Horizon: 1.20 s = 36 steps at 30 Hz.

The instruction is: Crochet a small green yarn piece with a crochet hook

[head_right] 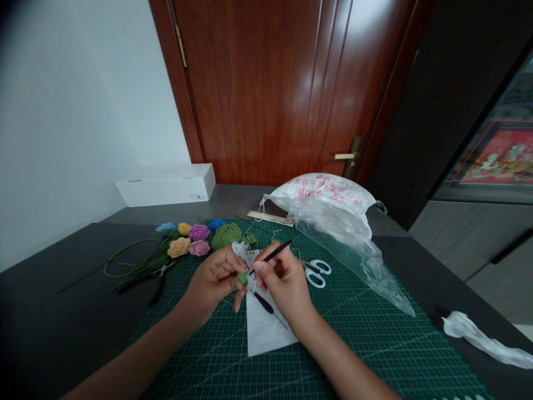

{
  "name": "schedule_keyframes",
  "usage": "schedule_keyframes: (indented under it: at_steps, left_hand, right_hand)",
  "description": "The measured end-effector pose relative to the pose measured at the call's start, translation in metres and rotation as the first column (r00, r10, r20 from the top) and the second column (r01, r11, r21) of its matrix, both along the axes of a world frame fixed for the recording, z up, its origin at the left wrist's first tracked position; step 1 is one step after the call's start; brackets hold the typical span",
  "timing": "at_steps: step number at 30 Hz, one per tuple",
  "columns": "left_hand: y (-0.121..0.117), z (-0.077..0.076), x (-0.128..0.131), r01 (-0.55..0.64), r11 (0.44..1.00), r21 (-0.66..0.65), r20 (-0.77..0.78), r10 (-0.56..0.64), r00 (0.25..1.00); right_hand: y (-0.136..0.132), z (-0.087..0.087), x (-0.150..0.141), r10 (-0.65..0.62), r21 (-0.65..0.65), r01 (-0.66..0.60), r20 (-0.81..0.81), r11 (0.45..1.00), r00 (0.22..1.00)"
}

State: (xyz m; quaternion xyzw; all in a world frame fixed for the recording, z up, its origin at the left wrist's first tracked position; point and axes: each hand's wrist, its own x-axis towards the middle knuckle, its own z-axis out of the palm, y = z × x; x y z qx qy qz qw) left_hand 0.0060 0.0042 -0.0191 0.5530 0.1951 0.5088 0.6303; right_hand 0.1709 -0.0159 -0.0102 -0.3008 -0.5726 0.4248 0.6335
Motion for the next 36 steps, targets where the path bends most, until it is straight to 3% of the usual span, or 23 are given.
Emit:
schedule_keyframes:
  at_steps: [5, 13, 17, 21, 36]
  left_hand:
    - [0.0, 0.002, 0.001, 0.003, 1.0, -0.001, 0.01, -0.003, 1.0]
    - [0.003, 0.0, 0.002, -0.057, 0.998, 0.015, 0.041, 0.057, 0.998]
    - [0.004, 0.0, 0.001, -0.085, 0.996, 0.033, 0.049, 0.083, 0.995]
    - [0.004, -0.001, 0.0, -0.095, 0.994, 0.052, 0.041, 0.093, 0.995]
    - [0.005, -0.002, 0.001, -0.084, 0.994, 0.071, 0.05, 0.08, 0.996]
  right_hand:
    - [-0.002, -0.005, -0.004, -0.054, 0.128, 0.049, 0.039, 0.991, 0.998]
    - [0.003, 0.012, 0.014, -0.153, 0.113, 0.165, -0.107, 0.98, 0.982]
    - [0.004, 0.009, 0.012, -0.115, 0.056, 0.123, -0.136, 0.991, 0.984]
    - [0.004, 0.003, 0.006, -0.091, -0.002, 0.092, -0.114, 0.996, 0.989]
    - [-0.001, 0.004, 0.003, -0.195, -0.012, 0.194, -0.028, 0.981, 0.98]
